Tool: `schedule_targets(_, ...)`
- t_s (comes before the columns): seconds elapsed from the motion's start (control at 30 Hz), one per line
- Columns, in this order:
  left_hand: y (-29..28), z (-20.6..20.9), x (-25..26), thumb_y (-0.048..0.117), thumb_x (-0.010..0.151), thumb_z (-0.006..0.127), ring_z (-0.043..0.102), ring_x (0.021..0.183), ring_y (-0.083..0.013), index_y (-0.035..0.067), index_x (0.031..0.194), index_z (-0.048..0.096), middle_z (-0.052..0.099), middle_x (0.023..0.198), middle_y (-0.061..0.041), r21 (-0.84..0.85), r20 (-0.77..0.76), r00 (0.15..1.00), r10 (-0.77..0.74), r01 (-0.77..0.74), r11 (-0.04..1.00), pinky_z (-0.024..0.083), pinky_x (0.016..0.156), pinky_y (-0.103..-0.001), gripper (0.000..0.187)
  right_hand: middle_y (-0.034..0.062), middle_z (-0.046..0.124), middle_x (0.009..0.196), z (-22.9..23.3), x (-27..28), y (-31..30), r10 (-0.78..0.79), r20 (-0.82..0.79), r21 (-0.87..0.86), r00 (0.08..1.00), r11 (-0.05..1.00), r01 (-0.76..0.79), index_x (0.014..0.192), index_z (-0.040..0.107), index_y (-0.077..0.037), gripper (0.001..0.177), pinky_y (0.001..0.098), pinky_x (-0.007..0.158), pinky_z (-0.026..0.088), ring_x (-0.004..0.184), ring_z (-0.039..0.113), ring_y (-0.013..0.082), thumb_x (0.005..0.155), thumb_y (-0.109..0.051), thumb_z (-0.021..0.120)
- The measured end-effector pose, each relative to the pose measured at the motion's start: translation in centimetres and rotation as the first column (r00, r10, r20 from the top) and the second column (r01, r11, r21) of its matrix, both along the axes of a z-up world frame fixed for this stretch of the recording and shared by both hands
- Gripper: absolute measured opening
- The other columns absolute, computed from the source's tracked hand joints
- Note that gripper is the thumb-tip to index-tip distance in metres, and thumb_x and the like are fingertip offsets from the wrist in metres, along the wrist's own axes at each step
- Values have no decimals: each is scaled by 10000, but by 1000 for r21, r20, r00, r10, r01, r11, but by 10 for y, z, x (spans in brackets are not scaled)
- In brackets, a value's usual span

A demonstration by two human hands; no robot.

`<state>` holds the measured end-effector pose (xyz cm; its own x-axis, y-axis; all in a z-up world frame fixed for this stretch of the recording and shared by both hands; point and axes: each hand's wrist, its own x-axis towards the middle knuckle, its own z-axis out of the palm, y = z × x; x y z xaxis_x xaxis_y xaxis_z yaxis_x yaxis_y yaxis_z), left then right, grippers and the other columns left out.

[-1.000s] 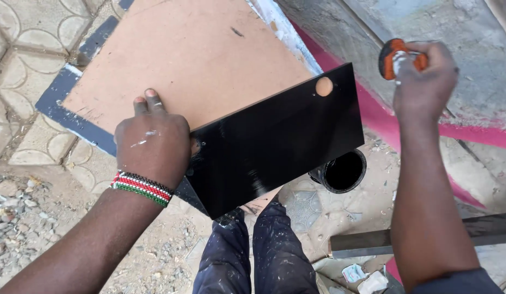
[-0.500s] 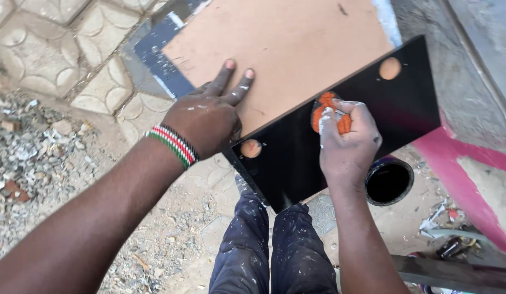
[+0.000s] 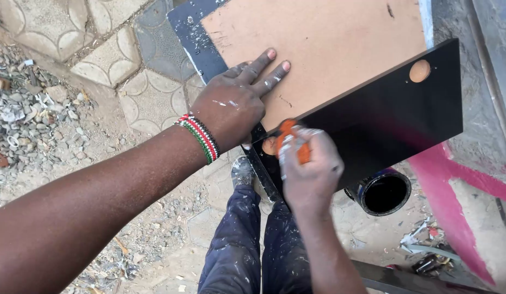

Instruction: Painting wooden furniture panels with black paint using a sponge applicator

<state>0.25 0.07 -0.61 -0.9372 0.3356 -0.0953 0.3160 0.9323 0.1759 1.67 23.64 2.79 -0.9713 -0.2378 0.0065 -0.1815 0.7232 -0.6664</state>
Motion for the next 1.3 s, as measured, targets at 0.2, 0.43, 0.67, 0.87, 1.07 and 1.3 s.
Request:
schedule_targets(0.2,-6,4,-8,52,955,729,452,1752,-393,98,1311,922,498,1937,36,-5,-77,997,-27,27,1000,646,1019,-495,407,104,722,839,27,72,-21,310,262,-186,914,945,-268,972,768,-53,181,452,678,580,715,683,256,1100,-139,673)
schedule_targets(0.43,14,16,-16,646,714,908,243,1809,-369,-21,1486,792,422,1954,-17,172,252,962,103,-149,974,508,1229,-665,1027,135,851,1104,28,6,27,-111,181,-119,977,984,134,1183,810,21,130,352,900,685,991,796,211,1079,-26,747)
schedule_targets(0.67,31,-5,-12,839,451,1068,223,1804,-341,16,1735,602,450,1920,-86,120,161,964,211,-232,965,409,1340,-569,1594,108,799,975,5,110,3,405,101,-95,909,913,-396,1042,836,-82,124,479,785,607,845,744,311,1080,-141,733)
schedule_targets(0.87,20,24,-18,694,674,1136,597,1550,-549,129,1921,281,172,1962,-278,93,349,906,240,-288,953,549,1195,-583,1614,70,827,973,12,147,34,388,441,-218,810,921,-322,1146,809,-74,136,298,449,627,616,699,128,1081,-188,771)
schedule_targets(1.07,18,65,16,165,1115,729,713,1518,-431,-3,1404,859,793,1578,-254,618,202,931,305,-363,698,553,1194,-607,359,16,832,726,0,106,153,98,679,-62,728,995,-75,1279,888,-63,386,340,437,452,527,569,83,1003,-316,794)
schedule_targets(1.3,227,79,109,557,1097,683,784,875,-131,229,990,858,850,918,59,325,889,347,297,-938,123,611,829,-387,387,256,670,583,-48,69,301,-395,714,-143,578,726,673,1290,788,27,286,389,314,352,322,482,251,1073,29,602)
